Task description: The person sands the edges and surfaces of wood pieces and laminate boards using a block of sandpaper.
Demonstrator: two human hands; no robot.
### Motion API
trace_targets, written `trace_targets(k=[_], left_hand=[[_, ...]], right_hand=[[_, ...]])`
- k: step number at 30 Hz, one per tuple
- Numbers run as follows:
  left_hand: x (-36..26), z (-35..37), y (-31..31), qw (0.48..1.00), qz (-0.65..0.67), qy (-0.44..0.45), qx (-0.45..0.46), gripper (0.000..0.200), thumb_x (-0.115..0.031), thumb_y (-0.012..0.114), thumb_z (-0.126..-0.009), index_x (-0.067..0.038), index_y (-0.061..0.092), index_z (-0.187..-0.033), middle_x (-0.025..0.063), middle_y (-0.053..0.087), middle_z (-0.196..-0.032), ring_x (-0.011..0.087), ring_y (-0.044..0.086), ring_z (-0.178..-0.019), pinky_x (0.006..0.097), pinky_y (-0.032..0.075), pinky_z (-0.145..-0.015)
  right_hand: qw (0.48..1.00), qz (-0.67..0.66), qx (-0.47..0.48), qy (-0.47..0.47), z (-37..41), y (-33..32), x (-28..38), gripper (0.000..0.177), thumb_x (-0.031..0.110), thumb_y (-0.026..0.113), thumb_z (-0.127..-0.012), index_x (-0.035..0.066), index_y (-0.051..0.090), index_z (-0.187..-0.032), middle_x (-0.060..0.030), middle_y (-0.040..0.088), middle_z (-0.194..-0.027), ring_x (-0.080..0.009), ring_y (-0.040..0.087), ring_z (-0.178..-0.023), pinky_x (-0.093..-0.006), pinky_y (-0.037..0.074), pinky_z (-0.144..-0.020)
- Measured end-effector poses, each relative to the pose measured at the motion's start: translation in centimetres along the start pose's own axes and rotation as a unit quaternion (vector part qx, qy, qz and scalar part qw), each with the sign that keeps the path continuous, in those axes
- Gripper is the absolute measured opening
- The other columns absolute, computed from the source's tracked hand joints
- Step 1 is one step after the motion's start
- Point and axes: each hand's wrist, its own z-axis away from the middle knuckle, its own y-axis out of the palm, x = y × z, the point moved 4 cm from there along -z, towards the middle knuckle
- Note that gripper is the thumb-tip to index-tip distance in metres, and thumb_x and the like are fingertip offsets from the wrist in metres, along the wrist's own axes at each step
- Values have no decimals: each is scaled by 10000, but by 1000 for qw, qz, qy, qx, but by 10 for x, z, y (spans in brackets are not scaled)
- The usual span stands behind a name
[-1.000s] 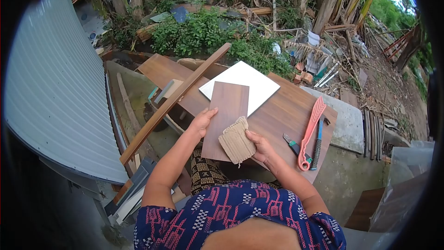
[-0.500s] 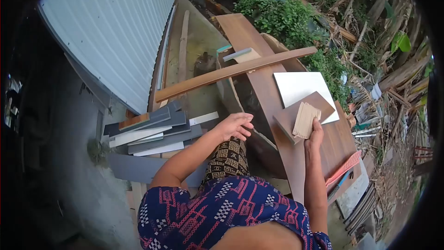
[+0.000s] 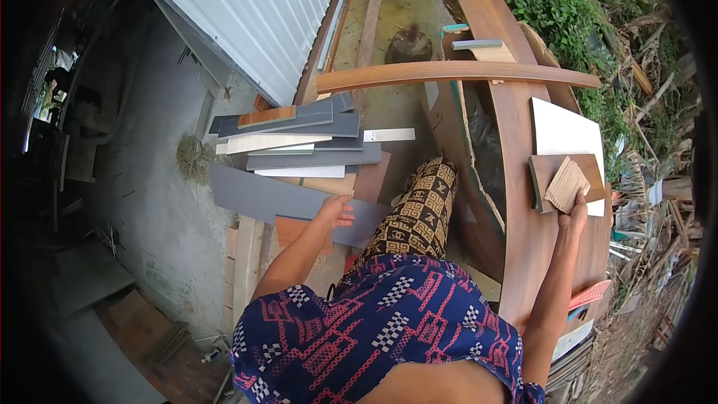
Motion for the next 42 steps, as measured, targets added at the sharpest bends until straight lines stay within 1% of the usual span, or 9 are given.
trace_targets(k=[8,22,25,30,32,34,37,39,42], left_hand=[[71,-12,-73,974,-131,-101,-154,440,-286,561,-877,-32,460,-1221,164,543,-1036,311,592,-789,447,526,-636],[36,-50,-23,981,-181,19,-60,369,-297,582,-833,-62,519,-1110,107,555,-935,249,572,-682,401,496,-535],[40,-60,-19,982,-181,15,-53,365,-286,582,-837,-52,523,-1110,120,566,-943,238,580,-660,363,485,-489],[47,-72,-19,969,-247,-5,-26,330,-293,556,-846,-76,527,-1092,105,547,-878,243,571,-632,374,477,-463],[50,-86,-18,968,-251,7,20,319,-302,541,-853,-75,528,-1076,99,540,-856,243,557,-619,384,477,-460],[50,-88,-16,963,-268,6,7,238,-285,512,-871,-86,528,-1001,66,516,-748,193,502,-547,340,436,-433],[34,-99,-8,962,-271,-2,44,173,-260,499,-877,-99,523,-934,40,487,-682,161,453,-507,316,392,-420],[21,-100,-1,955,-291,5,47,174,-256,500,-876,-96,526,-939,42,491,-684,163,459,-512,320,397,-424],[9,-103,9,946,-319,14,50,176,-251,502,-873,-92,531,-945,44,498,-688,166,468,-519,326,404,-431]], right_hand=[[997,71,14,23,1,-15,18,395,249,474,-938,-2,461,-1242,-133,557,-1195,-267,578,-1049,-423,481,-882],[994,66,68,-53,42,-44,35,397,173,467,-923,-63,451,-1241,-160,537,-1211,-277,531,-1112,-390,414,-956],[990,102,28,-98,77,-57,37,362,208,577,-885,-54,563,-1135,-104,611,-1079,-166,579,-972,-295,434,-861],[908,361,-25,-208,164,-42,36,242,209,554,-902,-15,646,-901,-50,627,-756,-99,549,-692,-304,433,-610],[794,499,-42,-345,188,-38,25,183,166,567,-867,13,645,-932,-178,643,-862,-304,625,-790,-370,464,-695],[711,553,-14,-434,206,-34,10,198,149,574,-844,21,638,-981,-183,637,-996,-376,593,-908,-404,471,-789],[726,577,18,-374,205,-50,-42,242,156,566,-839,56,618,-1054,-163,555,-1183,-340,480,-1148,-422,373,-964],[675,601,-32,-427,212,-46,-55,249,164,562,-836,71,611,-1061,-147,550,-1198,-330,484,-1147,-435,360,-966],[696,586,12,-414,221,-25,-73,241,168,561,-829,79,608,-1048,-141,548,-1198,-314,481,-1153,-443,351,-963]])
